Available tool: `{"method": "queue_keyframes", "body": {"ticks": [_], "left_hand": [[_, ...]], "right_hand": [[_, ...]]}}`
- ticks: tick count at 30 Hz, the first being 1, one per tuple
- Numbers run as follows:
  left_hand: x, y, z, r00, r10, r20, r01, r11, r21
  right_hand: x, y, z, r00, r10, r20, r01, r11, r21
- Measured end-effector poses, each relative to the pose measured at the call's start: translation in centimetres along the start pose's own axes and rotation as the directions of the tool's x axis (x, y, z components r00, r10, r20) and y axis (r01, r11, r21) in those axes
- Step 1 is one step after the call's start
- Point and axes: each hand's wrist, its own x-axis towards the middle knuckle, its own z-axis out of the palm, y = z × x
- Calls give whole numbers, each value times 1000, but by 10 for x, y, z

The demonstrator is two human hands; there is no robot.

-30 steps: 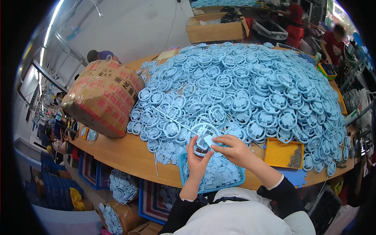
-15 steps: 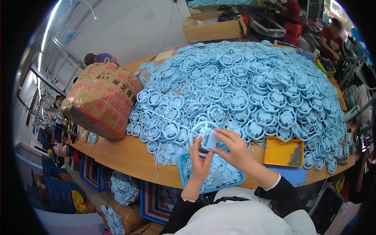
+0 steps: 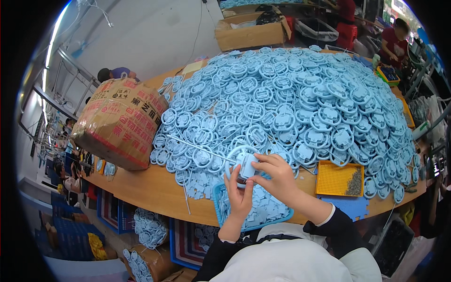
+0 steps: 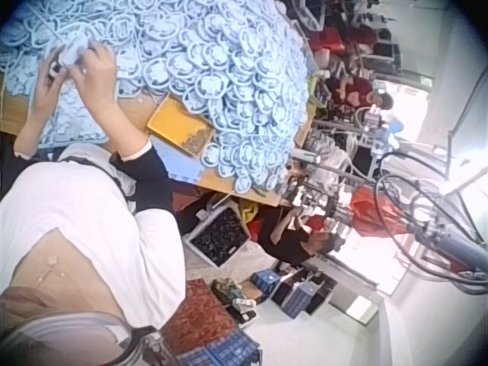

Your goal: Assembling blue plastic components and rings onto plastic frames by hand.

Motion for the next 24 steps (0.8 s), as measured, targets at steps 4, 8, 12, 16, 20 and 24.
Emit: {"method": "queue_keyframes", "body": {"ticks": [4,8,12,16,20,24], "left_hand": [[-6,-14,-6,998,70,6,-70,988,136],[-8,-18,-13,997,-13,-70,17,998,62],[0,-4,-16,994,-97,-43,98,995,34],[3,2,-20,986,-165,-23,163,983,-90],[0,0,-25,974,-225,-27,219,965,-143],[2,4,-24,963,-267,-24,253,936,-245]], "right_hand": [[0,-1,0,999,43,22,-43,999,15],[-5,-4,4,989,99,109,-104,994,43],[-4,4,8,991,77,110,-81,996,33],[-3,13,6,984,38,172,-35,999,-19],[3,12,-5,953,-61,297,42,997,69],[5,22,-22,902,-111,416,46,985,164]]}}
